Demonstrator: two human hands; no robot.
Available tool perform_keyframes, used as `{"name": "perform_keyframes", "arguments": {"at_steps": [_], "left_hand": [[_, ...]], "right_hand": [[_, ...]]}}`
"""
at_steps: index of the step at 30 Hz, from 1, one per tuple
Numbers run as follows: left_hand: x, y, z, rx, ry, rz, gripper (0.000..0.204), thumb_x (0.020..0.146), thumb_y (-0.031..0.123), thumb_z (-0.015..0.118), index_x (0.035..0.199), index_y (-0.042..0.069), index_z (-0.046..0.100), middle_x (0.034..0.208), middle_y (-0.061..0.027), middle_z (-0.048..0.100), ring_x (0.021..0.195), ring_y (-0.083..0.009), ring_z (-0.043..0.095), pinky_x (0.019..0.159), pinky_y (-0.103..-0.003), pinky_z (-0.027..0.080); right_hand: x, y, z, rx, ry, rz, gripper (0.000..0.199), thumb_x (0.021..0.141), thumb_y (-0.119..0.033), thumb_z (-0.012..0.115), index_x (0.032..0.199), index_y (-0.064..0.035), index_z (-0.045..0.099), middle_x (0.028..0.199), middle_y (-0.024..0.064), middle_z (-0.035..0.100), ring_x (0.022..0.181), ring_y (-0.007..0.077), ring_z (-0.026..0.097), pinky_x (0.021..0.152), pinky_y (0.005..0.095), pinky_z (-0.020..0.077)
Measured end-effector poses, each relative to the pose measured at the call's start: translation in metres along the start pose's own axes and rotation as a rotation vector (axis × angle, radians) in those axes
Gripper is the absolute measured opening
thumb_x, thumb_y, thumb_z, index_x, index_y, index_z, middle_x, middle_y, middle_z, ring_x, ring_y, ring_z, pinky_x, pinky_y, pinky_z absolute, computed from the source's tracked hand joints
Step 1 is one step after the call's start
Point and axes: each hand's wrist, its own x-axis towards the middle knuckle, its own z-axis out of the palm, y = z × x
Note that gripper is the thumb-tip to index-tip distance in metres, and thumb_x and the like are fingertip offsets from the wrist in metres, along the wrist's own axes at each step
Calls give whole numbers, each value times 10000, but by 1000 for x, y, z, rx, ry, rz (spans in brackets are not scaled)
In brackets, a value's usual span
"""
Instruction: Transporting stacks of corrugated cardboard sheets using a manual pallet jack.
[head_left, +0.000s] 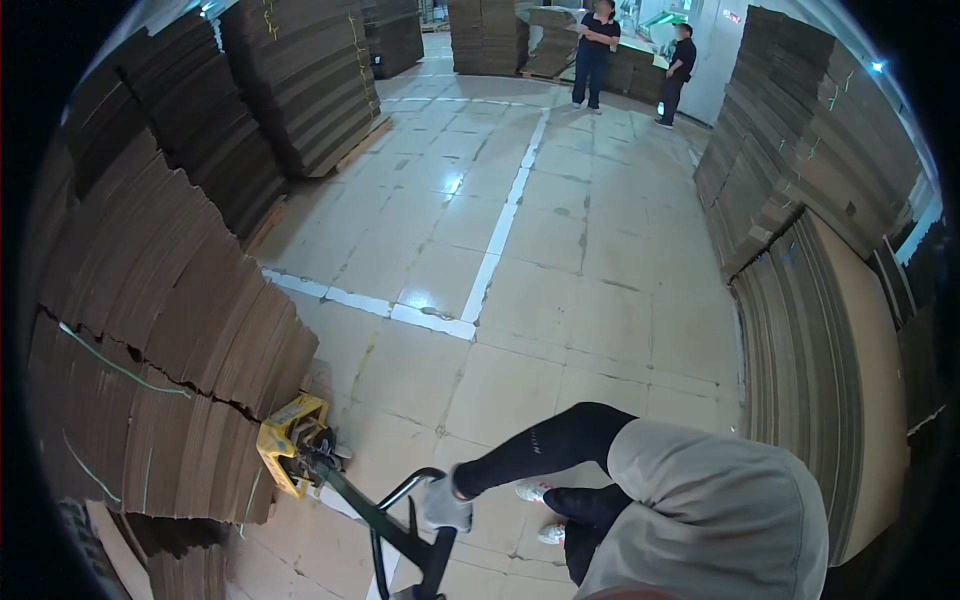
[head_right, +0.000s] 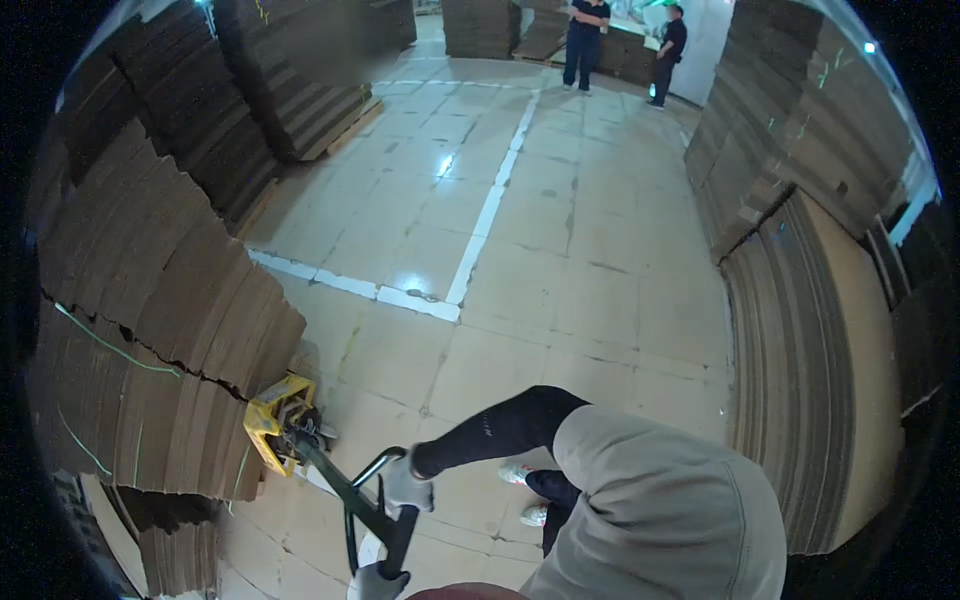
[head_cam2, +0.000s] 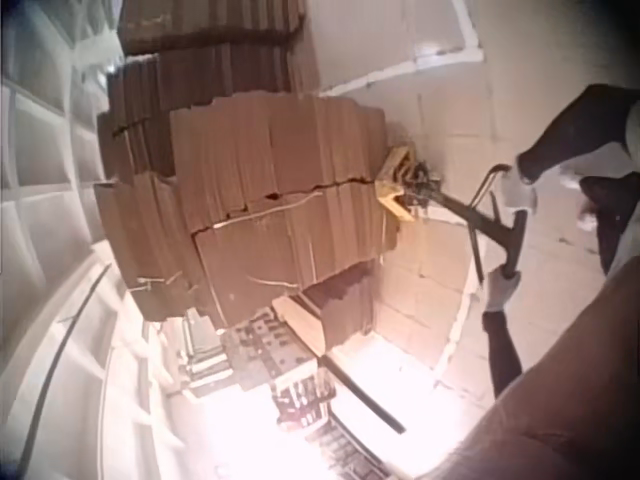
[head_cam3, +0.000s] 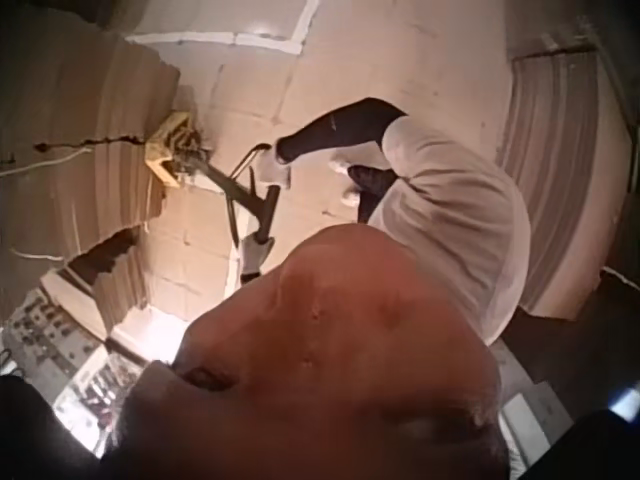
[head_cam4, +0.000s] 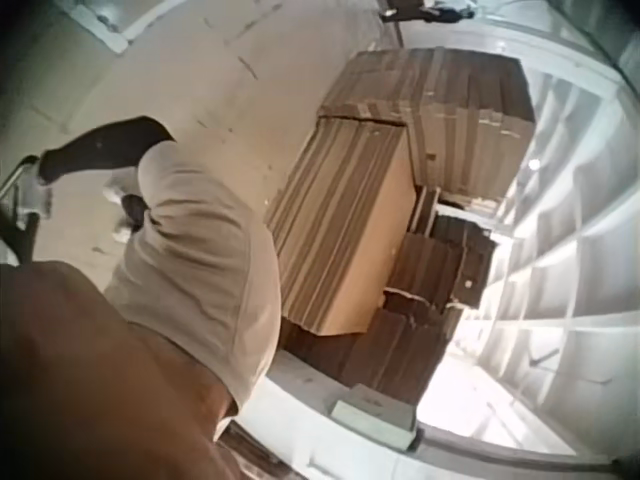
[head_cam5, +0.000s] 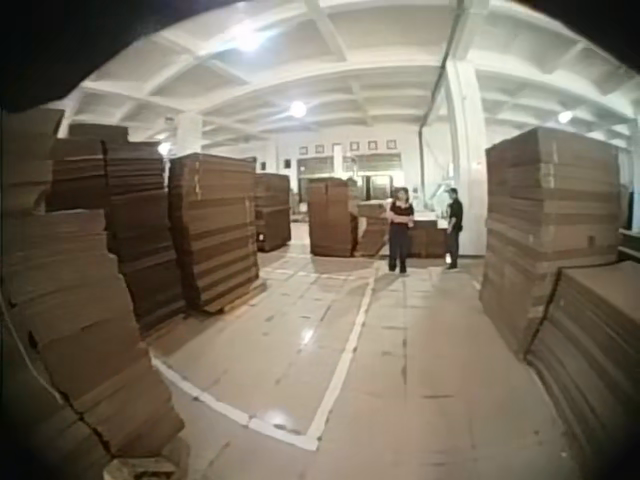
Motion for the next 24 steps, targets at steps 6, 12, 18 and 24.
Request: {"name": "perform_keyframes", "arguments": {"at_steps": [6, 12, 18, 24], "left_hand": [[-1, -7, 51, -183, -154, -49, 278, 744, 249, 699, 875, 8, 660, 689, -142, 624, 650, -202, 597, 595, -393, 491], [70, -39, 252, 203, -287, -159, 403, 692, 446, 666, 866, 83, 689, 766, -121, 670, 738, -254, 647, 673, -408, 508], [49, -8, 184, 247, -193, -207, 459, 663, 544, 643, 839, 124, 700, 772, -109, 689, 750, -282, 671, 701, -428, 515], [11, 8, 5, 1, 274, -46, 290, 629, 366, 753, 663, 95, 653, 539, -60, 615, 475, -213, 611, 496, -358, 492]], "right_hand": [[2, 4, 59, -77, -96, -74, 239, 529, -270, 667, 682, -86, 674, 615, 82, 644, 569, 263, 637, 497, 412, 483], [-7, 8, 279, -127, -114, 15, 220, 597, -245, 681, 722, -65, 678, 684, 98, 662, 669, 279, 666, 566, 400, 503], [-5, 21, 254, -61, -24, 75, 196, 530, -187, 684, 676, -56, 682, 657, 127, 654, 637, 302, 660, 544, 417, 511], [0, 12, 24, 55, 197, 15, 139, 505, -208, 668, 605, -118, 633, 590, 92, 616, 571, 277, 627, 503, 428, 471]]}}
